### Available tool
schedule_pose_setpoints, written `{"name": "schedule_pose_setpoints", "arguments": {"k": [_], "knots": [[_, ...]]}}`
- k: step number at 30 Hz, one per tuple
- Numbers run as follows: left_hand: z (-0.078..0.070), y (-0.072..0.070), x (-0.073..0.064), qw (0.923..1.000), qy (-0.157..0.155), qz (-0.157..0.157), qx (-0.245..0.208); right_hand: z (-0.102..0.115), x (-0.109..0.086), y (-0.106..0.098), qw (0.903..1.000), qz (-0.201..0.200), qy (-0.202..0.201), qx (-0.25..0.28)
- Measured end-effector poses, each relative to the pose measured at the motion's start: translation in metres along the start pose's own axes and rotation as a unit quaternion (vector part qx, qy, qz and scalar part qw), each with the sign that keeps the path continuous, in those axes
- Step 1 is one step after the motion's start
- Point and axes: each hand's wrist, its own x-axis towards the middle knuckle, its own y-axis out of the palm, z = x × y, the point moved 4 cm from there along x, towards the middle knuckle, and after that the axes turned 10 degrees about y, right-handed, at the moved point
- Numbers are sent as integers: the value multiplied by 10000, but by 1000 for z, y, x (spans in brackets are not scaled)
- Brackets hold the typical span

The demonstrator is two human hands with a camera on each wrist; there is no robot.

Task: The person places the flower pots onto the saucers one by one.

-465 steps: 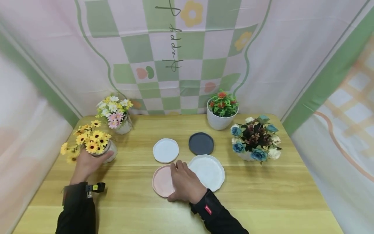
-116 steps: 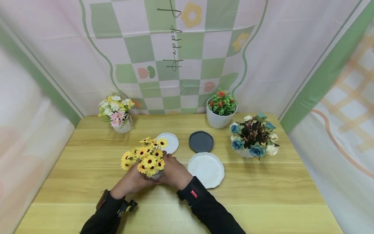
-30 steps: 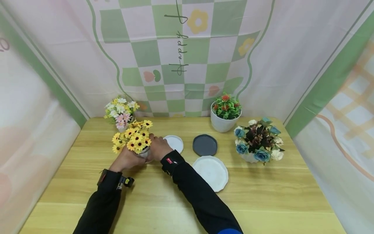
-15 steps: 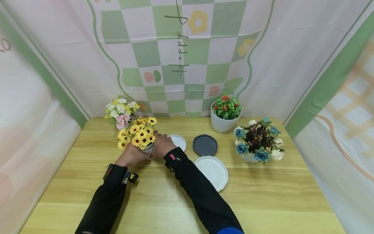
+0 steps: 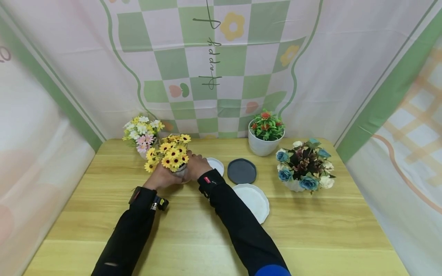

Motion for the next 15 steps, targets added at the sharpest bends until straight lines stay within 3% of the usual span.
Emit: {"name": "schedule_pose_setpoints", "arguments": {"k": [7,15], "knots": [[-2,3,12,9996,-233,119,52,-6,5,-6,9999,9,126,116],[1,8,28,9992,-39,211,341,-15,13,-11,9999,-44,116,114]]}}
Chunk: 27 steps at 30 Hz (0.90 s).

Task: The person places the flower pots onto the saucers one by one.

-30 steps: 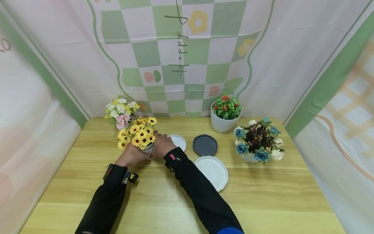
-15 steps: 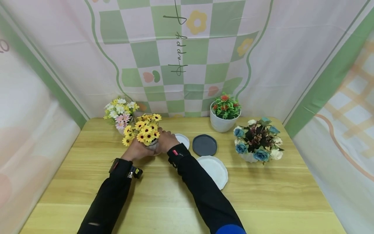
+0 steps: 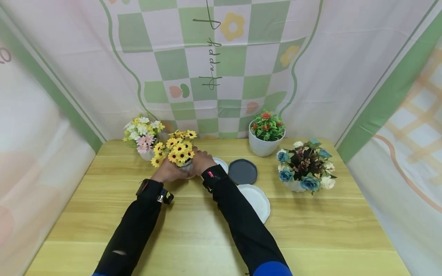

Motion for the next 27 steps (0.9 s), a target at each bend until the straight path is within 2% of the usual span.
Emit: {"name": "schedule_pose_setpoints", "arguments": {"k": [14,19,27], "knots": [[2,5,25,9982,70,260,531,-12,10,-10,9997,-18,235,23],[7,7,31,9985,-182,333,393,-14,11,-14,9997,-51,246,9],[3,9,41,9978,-324,429,391,-19,14,-22,9996,-160,247,-37]]}}
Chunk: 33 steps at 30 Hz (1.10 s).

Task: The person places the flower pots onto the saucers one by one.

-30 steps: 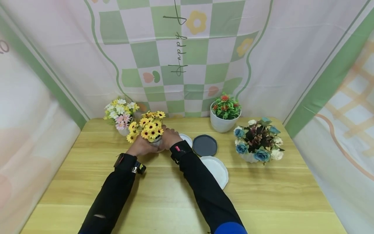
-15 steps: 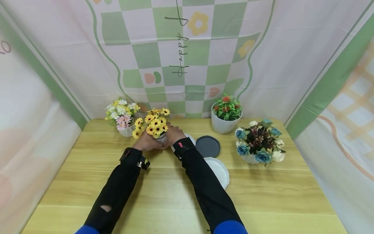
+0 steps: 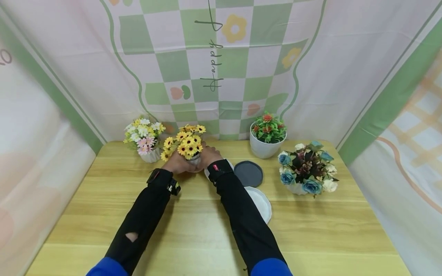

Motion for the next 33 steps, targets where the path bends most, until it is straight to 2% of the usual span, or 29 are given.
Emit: {"name": "schedule_pose_setpoints", "arguments": {"k": [5,10,18,26,30,33], "knots": [[-3,1,6,9999,60,83,2,-6,1,-3,10000,10,76,48],[0,3,15,9999,17,30,-121,-9,4,-6,9999,64,87,131],[7,6,26,10000,-45,-42,-51,-14,13,-6,9996,112,214,117],[7,5,25,9997,14,-84,-217,-13,9,-10,9999,44,109,111],[8,4,23,9989,119,-181,-413,-14,12,-9,10000,15,42,71],[10,4,20,9986,69,-204,-474,-16,15,-6,10000,-8,74,-11]]}}
